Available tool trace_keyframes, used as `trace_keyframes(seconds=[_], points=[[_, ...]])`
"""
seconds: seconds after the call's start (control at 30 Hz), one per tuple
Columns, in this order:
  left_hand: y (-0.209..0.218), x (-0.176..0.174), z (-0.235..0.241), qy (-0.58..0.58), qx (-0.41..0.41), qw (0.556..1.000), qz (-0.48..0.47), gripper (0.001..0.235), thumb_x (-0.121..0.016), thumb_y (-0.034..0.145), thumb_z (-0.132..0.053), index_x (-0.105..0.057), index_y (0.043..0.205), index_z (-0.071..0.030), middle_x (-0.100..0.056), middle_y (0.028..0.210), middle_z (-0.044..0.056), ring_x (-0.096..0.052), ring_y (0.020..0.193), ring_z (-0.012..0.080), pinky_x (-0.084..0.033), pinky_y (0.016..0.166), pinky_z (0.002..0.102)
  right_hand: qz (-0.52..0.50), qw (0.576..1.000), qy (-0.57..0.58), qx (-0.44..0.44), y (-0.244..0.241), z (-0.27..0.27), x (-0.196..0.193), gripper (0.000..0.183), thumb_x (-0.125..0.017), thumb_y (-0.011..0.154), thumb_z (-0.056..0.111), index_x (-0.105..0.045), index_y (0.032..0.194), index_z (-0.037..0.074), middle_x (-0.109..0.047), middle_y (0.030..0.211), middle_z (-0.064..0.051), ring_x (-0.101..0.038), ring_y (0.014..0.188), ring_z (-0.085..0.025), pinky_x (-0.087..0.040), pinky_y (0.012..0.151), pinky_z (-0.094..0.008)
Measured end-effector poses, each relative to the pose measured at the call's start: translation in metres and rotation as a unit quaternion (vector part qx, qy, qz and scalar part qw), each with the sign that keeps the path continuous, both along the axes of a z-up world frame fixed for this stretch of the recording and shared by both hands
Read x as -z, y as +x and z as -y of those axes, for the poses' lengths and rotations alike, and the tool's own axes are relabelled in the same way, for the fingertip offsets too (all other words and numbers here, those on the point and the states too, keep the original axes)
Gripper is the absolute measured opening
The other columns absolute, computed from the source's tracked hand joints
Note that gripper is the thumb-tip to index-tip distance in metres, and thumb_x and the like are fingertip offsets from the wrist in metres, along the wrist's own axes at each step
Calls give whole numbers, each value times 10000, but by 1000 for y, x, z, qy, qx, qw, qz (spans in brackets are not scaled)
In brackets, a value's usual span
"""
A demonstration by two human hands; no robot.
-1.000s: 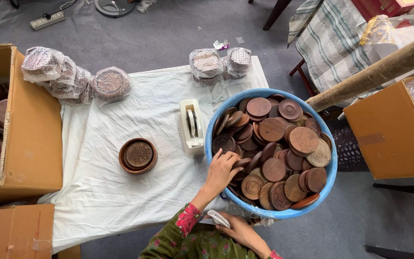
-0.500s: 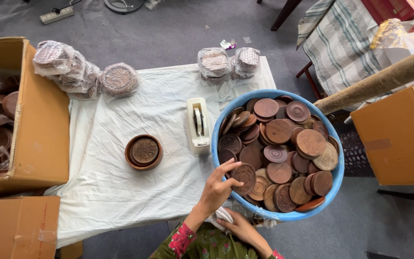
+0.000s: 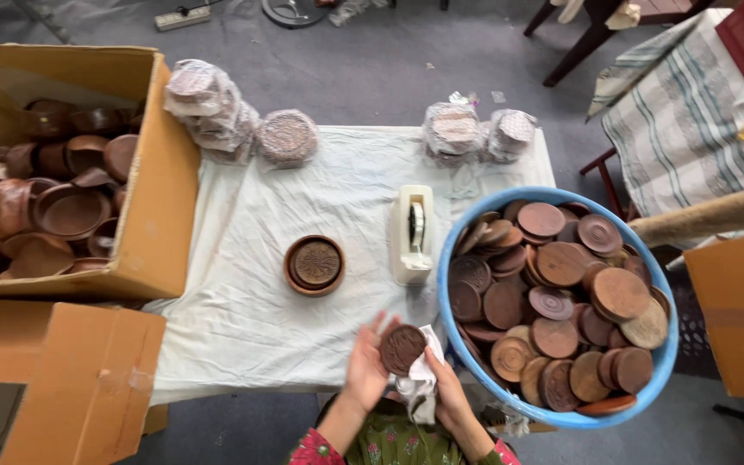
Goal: The person wipes the inside and outside of a small wooden bowl with a white cloth. They then pick up several small, round wooden discs from a blue basin, wipe each one with the cloth, and place them into the bowl.
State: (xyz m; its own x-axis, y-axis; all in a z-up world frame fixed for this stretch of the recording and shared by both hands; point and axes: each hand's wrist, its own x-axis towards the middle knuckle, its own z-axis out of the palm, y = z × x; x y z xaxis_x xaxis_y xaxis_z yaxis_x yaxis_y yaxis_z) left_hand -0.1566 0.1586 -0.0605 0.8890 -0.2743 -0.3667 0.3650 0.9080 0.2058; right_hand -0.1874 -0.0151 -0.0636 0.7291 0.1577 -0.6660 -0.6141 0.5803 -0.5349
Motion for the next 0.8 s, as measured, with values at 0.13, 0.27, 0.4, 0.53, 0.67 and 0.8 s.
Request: trace_keyframes(seconds=[0.13,0.27,0.4,0.53,0.67,0.8], points=[[7,-10,-23,46,6,999,-13,577,-390,1057,-411,-455,1515,-65,-596,1481,89,-561,1345,229,-469,1126,393,47,997,-51,-40,10,-24,21,421,-604,994,320,-646,1278,13,-753,1052,-55,-699,874,-123,-559,761,-282],[11,-17,-54,72,52,996,19,536,-451,1047,-360,-482,1504,-82,-600,1474,63,-571,1326,202,-465,1120,384,211,959,-184,-33,24,-51,19,409,-674,957,172,-611,1332,24,-723,1057,-23,-646,885,-84,-518,741,-236],[16,-27,-76,157,107,980,64,515,-507,1046,-334,-508,1503,-95,-624,1440,53,-569,1316,176,-450,1135,368,274,913,-301,-14,27,-58,26,354,-727,918,108,-680,1254,8,-735,999,-33,-642,851,-85,-516,728,-232],[29,-19,-88,231,146,960,67,522,-505,1028,-387,-544,1473,-118,-657,1414,37,-589,1312,165,-446,1130,354,154,893,-423,0,25,-22,-25,275,-696,924,171,-726,1174,58,-742,827,-94,-681,663,-164,-552,563,-320],[40,-17,-82,356,180,913,83,469,-508,1015,-395,-627,1385,-133,-696,1367,21,-619,1293,153,-451,1101,351,223,800,-511,222,31,45,-49,250,-712,1006,148,-663,1194,-10,-714,1005,-55,-656,827,-106,-537,691,-267],[52,-26,-57,401,198,884,134,407,-531,1022,-358,-674,1313,-112,-725,1302,18,-632,1243,155,-448,1068,333,233,801,-390,390,26,111,-49,362,-679,1056,97,-595,1396,8,-676,1159,-54,-650,929,-114,-550,772,-266]])
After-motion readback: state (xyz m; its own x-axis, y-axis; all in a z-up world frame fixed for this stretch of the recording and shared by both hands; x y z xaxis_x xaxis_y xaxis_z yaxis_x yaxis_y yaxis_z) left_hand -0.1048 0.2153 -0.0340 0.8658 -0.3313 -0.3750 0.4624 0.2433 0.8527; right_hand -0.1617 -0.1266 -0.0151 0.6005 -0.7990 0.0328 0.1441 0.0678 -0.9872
